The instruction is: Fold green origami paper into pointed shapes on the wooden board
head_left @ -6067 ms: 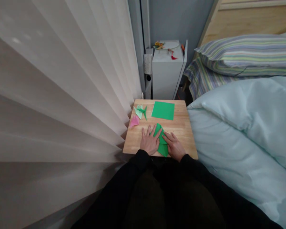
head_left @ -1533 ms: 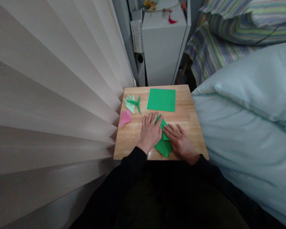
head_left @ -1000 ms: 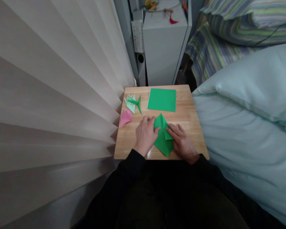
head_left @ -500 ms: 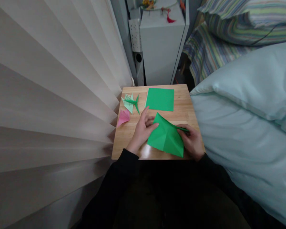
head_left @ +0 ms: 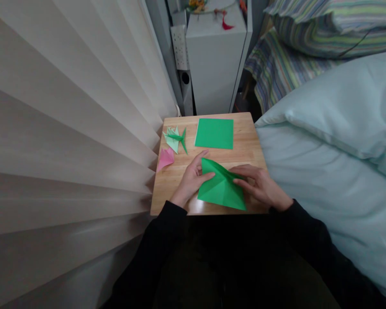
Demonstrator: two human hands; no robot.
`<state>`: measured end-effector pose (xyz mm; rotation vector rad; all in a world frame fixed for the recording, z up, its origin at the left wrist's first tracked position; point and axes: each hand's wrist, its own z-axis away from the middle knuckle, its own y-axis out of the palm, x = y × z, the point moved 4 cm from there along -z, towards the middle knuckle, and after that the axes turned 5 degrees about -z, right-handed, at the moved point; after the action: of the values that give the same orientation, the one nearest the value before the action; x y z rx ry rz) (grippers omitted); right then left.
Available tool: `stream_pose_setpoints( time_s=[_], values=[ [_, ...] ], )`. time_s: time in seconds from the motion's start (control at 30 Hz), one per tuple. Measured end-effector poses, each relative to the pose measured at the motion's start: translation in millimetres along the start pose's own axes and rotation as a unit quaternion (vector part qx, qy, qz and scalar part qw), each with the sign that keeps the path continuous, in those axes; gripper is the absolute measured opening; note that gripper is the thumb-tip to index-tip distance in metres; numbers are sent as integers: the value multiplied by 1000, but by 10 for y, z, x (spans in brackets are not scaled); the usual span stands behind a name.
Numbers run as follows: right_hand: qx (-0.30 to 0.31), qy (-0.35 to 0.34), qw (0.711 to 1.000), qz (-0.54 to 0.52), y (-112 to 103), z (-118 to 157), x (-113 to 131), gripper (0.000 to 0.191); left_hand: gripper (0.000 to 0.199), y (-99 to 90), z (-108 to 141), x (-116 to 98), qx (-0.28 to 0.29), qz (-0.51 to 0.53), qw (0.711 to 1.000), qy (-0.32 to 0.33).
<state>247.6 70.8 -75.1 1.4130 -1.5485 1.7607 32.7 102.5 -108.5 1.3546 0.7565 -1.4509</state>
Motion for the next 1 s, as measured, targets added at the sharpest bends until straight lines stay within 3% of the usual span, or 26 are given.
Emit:
stream_pose_setpoints(
  time_s=[0.17, 0.37, 0.47, 0.67, 1.0],
  values=[
    [-19, 75, 997, -19, 115, -59, 190, 38, 104, 97, -12, 21, -43, 19, 999, 11],
    [-97, 101, 986, -93, 244, -102, 151, 19, 49, 162, -3, -37, -75, 13, 997, 15],
    [-103, 113, 979, -137, 268, -110, 127, 14, 36, 138, 7, -55, -80, -36, 996, 18],
    [-85, 140, 972, -166, 326, -111, 106, 16, 31, 115, 23, -54, -109, -68, 991, 33],
    [-66, 144, 979, -125, 340, -111, 87, 24, 38, 122, 29, -32, -143, -51, 988, 22]
  ],
)
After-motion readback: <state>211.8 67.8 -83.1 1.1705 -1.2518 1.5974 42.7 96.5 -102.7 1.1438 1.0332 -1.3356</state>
